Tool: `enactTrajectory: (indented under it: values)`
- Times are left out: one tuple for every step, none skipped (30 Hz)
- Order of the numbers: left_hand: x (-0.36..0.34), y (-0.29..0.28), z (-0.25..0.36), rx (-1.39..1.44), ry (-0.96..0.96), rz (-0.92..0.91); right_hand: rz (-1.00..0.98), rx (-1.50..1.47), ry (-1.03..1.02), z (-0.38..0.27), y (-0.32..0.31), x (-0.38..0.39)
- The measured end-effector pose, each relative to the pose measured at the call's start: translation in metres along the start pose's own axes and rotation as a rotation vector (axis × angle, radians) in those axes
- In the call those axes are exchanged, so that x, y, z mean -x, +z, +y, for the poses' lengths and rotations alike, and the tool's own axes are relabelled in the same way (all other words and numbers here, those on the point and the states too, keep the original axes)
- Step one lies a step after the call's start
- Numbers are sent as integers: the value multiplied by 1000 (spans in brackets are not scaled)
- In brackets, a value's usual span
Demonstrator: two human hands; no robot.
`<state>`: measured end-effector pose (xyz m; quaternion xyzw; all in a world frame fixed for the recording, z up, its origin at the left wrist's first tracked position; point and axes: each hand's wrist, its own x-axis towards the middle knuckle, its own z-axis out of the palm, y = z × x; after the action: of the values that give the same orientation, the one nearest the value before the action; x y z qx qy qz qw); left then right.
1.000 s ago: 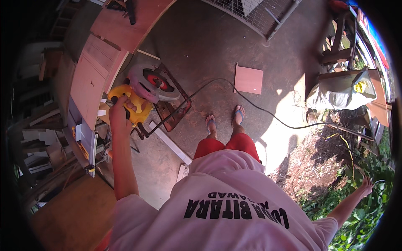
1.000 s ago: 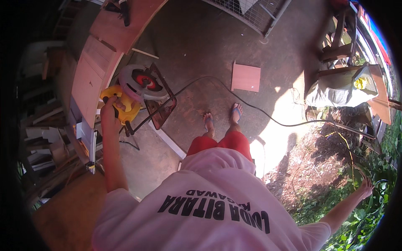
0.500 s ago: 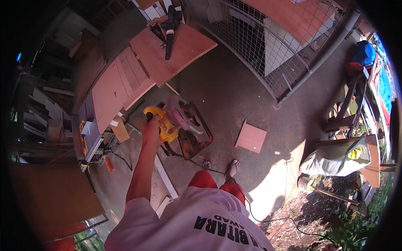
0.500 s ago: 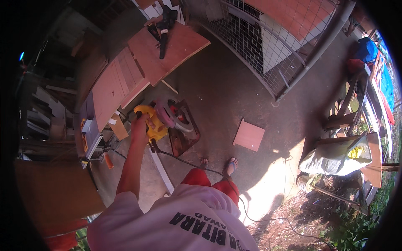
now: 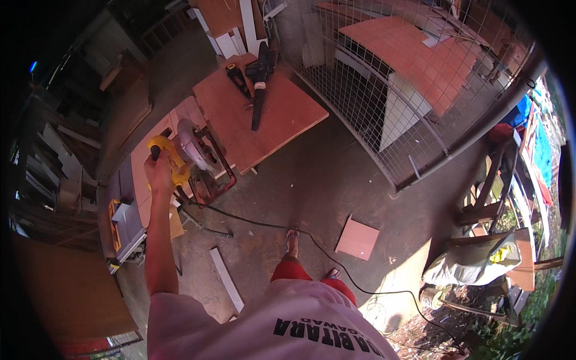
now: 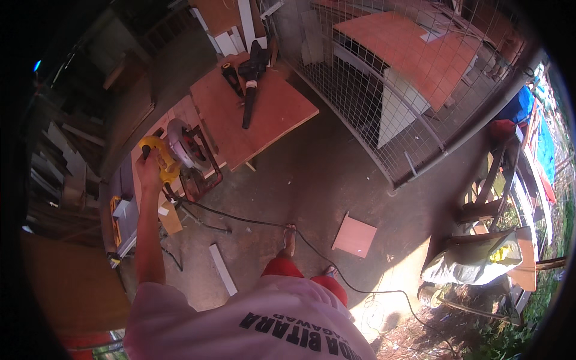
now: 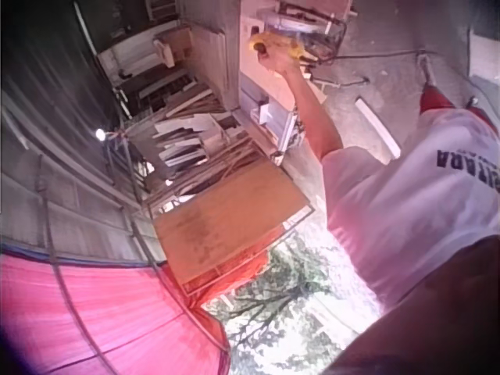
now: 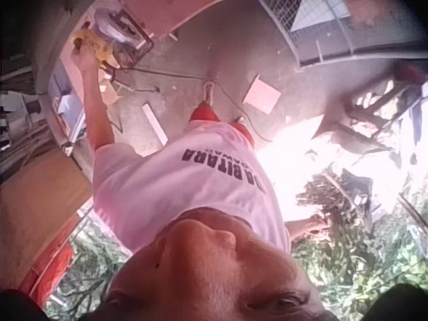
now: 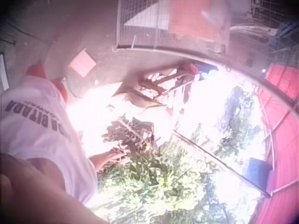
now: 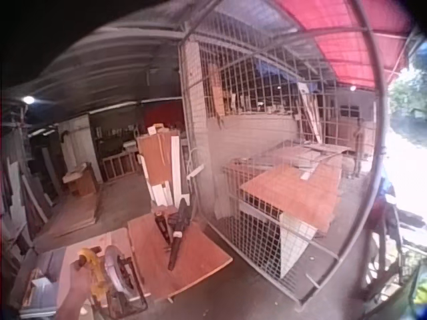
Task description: The person marks a line on a large pinkish board, retrieves a circular saw, and cuts the board along the marked line. After cutting, the person lifts and moves the cut piece of wood.
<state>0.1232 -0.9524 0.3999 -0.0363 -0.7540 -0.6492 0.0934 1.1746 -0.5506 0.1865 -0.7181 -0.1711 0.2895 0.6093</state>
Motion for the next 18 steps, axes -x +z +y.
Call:
enactTrajectory:
  values:
    - [-29,-5,-16,21,-15,32,-1,-43,-23,-7,-1,4]
    - [-49,-15,-38,40,-41,62,-14,-94,-39,-12,0,11]
    - [-73,-22,-48,55,-19,62,73,-246,-2,-10,32,53]
    - [-97,-23,-60,70,2,59,37,-285,3,-14,39,72]
    - [-120,-27,-76,52,-2,80,1,-245,-16,-31,61,100]
    - [-142,-25,-97,44,-16,98,-45,-320,26,-41,66,96]
    - [-160,-24,-112,33,6,105,-72,-312,38,-46,76,102]
    - [-178,-25,-128,22,28,113,-129,-341,72,-51,86,101]
    - [-192,-29,-130,-5,49,82,-168,-383,147,-59,115,150]
    - [-203,-33,-142,-8,41,57,-284,-374,222,-70,124,163]
    - [-211,-34,-153,-52,55,88,-405,-372,268,-76,139,183]
    - [-217,-32,-170,-86,57,116,-405,-308,270,-84,144,186]
    - [-227,-36,-179,-19,13,133,-447,-265,275,-85,153,197]
    - [-235,-48,-182,39,-20,165,-391,-222,235,-87,178,224]
    - [-240,-53,-190,79,-33,143,-436,-148,304,-94,185,237]
    - [-244,-57,-201,118,-49,116,-495,-95,281,-98,194,248]
    - [-254,-77,-214,152,-55,68,-561,-46,267,-96,207,260]
    - [-263,-96,-226,184,-59,28,-630,31,219,-95,223,274]
